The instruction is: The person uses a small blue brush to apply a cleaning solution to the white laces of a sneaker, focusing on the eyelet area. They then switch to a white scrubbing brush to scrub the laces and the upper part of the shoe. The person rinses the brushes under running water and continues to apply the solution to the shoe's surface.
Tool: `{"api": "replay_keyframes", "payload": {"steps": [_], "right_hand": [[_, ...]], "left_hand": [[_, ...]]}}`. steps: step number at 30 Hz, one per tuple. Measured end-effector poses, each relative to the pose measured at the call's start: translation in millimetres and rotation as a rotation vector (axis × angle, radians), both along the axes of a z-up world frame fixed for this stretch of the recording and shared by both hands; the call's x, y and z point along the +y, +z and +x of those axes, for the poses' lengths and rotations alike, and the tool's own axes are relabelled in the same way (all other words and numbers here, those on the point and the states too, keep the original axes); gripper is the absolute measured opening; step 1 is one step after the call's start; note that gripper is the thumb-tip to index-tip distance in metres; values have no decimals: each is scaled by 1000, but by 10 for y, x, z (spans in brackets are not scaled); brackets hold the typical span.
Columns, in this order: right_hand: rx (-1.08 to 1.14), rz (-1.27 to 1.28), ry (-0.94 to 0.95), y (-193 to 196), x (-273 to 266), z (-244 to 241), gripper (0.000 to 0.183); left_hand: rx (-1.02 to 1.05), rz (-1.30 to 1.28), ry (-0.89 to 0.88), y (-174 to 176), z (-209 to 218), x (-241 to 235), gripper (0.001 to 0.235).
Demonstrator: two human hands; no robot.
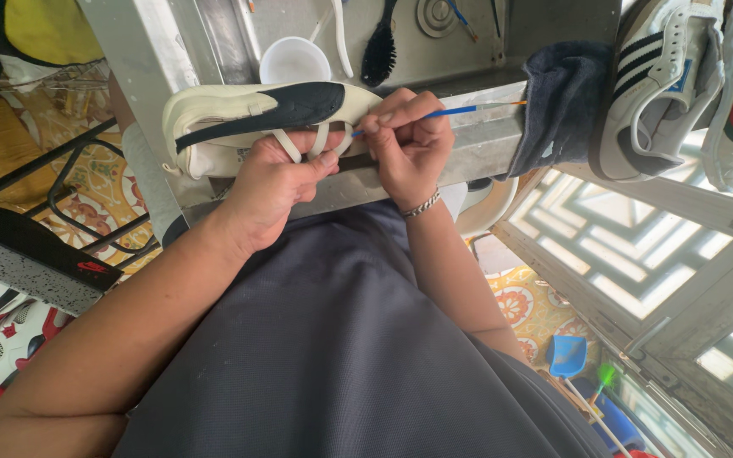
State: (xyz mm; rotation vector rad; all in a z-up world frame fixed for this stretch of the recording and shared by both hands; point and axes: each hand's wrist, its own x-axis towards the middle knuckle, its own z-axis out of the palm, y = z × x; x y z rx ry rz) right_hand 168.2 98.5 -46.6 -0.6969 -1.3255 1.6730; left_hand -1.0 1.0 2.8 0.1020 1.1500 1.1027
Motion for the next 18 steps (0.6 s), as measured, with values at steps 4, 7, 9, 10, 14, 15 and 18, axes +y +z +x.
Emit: {"api": "replay_keyframes", "payload": {"steps": [4,7,9,10,14,15,18], "right_hand": [[19,20,28,2,-10,-17,23],[-10,21,10,1,-20,19,23],[-13,62,34,-3,-17,-3,23],[4,47,33,-2,-11,-3,23],[28,33,9,-13,-2,-8,22],[25,42,1,-17,-4,-11,23],[34,32,36,-7,5,12,23]], "left_hand": [[6,-3,11,-11,16,1,26],[2,12,9,-30,35,-12,26],[12,18,2,-16,13,3,26],[11,16,1,-3,9,2,26],[5,7,-8,17,-2,8,27],[5,4,-8,15,-2,10,27],[16,8,-5,7,12,3,27]]}}
